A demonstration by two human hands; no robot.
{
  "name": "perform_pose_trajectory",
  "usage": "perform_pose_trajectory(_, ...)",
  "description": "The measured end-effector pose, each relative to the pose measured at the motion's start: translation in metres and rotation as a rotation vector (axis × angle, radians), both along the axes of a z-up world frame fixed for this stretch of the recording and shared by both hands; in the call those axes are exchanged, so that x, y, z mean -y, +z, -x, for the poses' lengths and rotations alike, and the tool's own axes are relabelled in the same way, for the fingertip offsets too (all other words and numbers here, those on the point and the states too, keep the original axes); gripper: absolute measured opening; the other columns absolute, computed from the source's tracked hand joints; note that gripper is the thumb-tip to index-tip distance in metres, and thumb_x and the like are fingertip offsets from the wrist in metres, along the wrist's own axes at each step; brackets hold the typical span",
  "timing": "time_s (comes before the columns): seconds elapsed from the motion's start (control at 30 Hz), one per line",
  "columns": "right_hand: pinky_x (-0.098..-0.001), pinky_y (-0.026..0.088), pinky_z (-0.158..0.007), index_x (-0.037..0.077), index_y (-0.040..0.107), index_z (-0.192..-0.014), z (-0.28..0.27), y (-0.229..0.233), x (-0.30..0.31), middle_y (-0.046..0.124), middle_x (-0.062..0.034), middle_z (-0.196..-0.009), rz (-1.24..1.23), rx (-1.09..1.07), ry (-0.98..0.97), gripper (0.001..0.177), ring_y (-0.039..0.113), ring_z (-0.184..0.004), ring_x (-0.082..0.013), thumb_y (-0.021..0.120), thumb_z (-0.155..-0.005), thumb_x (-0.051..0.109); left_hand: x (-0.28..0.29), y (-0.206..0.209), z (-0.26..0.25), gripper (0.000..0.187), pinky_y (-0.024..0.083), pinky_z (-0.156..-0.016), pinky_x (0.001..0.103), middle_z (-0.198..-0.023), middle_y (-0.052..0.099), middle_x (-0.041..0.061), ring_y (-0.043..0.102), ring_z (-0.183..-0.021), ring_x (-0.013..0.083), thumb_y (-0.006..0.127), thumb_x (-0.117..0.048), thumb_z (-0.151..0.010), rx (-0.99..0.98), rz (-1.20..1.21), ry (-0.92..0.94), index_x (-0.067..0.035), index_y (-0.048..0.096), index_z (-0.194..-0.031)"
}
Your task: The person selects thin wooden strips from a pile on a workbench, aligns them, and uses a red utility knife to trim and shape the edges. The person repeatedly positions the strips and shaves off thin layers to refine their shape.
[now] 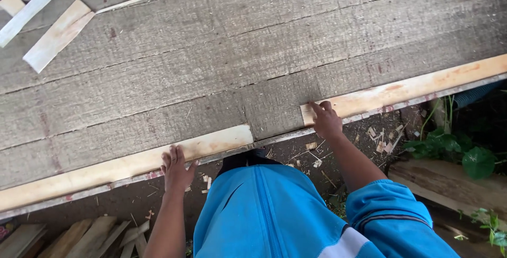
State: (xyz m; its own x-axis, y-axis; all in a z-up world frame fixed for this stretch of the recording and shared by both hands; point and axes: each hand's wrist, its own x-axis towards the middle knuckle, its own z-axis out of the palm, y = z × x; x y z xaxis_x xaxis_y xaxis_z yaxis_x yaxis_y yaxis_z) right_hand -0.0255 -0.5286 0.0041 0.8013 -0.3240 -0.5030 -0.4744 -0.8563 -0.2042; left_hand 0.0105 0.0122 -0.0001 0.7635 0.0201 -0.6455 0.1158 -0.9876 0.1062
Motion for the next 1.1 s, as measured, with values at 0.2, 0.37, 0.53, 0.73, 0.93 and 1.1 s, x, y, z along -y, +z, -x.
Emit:
perform_pose_trajectory(0.2, -0.0610, 0.055, -0.100, 0.033, 0.043, -0.155, -0.008, 0.018, -0.008, 0.045, -0.0114, -0.142, 0.028, -0.077, 0.017, 0.062, 0.060, -0.127, -0.0451, 0.065, -0.099, 0.017, 0.006, 0.006, 0.001, 0.092, 0.018, -0.126, 0.063, -0.177, 0.002, 0.005, 0.003, -0.160, 0.0422, 0.045, -0.068, -0.100, 0.020, -0.005, 0.010, -0.021, 0.009, -0.170)
perform_pose_trajectory(0.37, -0.0567, 0.057, -0.094, 0.035, 0.056, -0.147, -0.037, -0.011, -0.008, 0.052, -0.0078, -0.142, 0.187, -0.163, 0.075, 0.059, 0.065, -0.124, -0.0381, 0.073, -0.090, 0.033, 0.003, 0.025, -0.006, 0.090, 0.023, -0.126, 0.061, -0.176, 0.015, 0.008, 0.011, -0.160, 0.0412, 0.061, -0.054, -0.097, 0.018, 0.083, 0.020, -0.016, 0.021, -0.168)
perform_pose_trajectory(0.53, -0.0557, 0.056, -0.099, 0.024, 0.049, -0.155, -0.065, 0.026, -0.100, 0.052, -0.0156, -0.142, 0.043, -0.059, 0.172, 0.062, 0.060, -0.130, -0.0408, 0.066, -0.096, 0.033, -0.014, 0.024, -0.008, 0.082, 0.027, -0.126, 0.055, -0.175, 0.020, 0.003, 0.015, -0.161, 0.0352, 0.062, -0.051, -0.097, 0.044, 0.198, 0.100, -0.019, 0.029, -0.166)
perform_pose_trajectory(0.73, -0.0503, 0.056, -0.102, 0.020, 0.053, -0.150, -0.087, 0.037, -0.215, 0.053, -0.0146, -0.144, -0.042, 0.039, 0.403, 0.058, 0.056, -0.135, -0.0381, 0.066, -0.095, 0.033, -0.047, -0.009, -0.002, 0.074, 0.030, -0.127, 0.050, -0.170, 0.030, 0.006, 0.024, -0.158, 0.0342, 0.065, -0.042, -0.094, 0.139, 0.434, 0.141, -0.017, 0.041, -0.160)
perform_pose_trajectory(0.93, -0.0576, 0.055, -0.097, 0.021, 0.048, -0.149, -0.116, -0.004, -0.317, 0.043, -0.0061, -0.153, -0.078, 0.225, 0.525, 0.062, 0.044, -0.136, -0.0405, 0.070, -0.092, 0.035, -0.107, 0.010, -0.010, 0.062, 0.032, -0.125, 0.044, -0.167, 0.032, 0.006, 0.034, -0.153, 0.0288, 0.061, -0.034, -0.103, 0.047, 0.733, 0.270, -0.016, 0.038, -0.158)
perform_pose_trajectory(1.1, -0.0599, 0.039, -0.115, 0.019, 0.040, -0.155, -0.143, -0.017, -0.424, 0.035, -0.0086, -0.162, -0.104, 0.229, 0.547, 0.066, 0.034, -0.146, -0.0437, 0.067, -0.096, 0.033, -0.210, -0.001, -0.012, 0.054, 0.041, -0.117, 0.043, -0.162, 0.043, 0.007, 0.044, -0.147, 0.0274, 0.061, -0.030, -0.100, 0.169, 0.763, 0.199, -0.014, 0.052, -0.151)
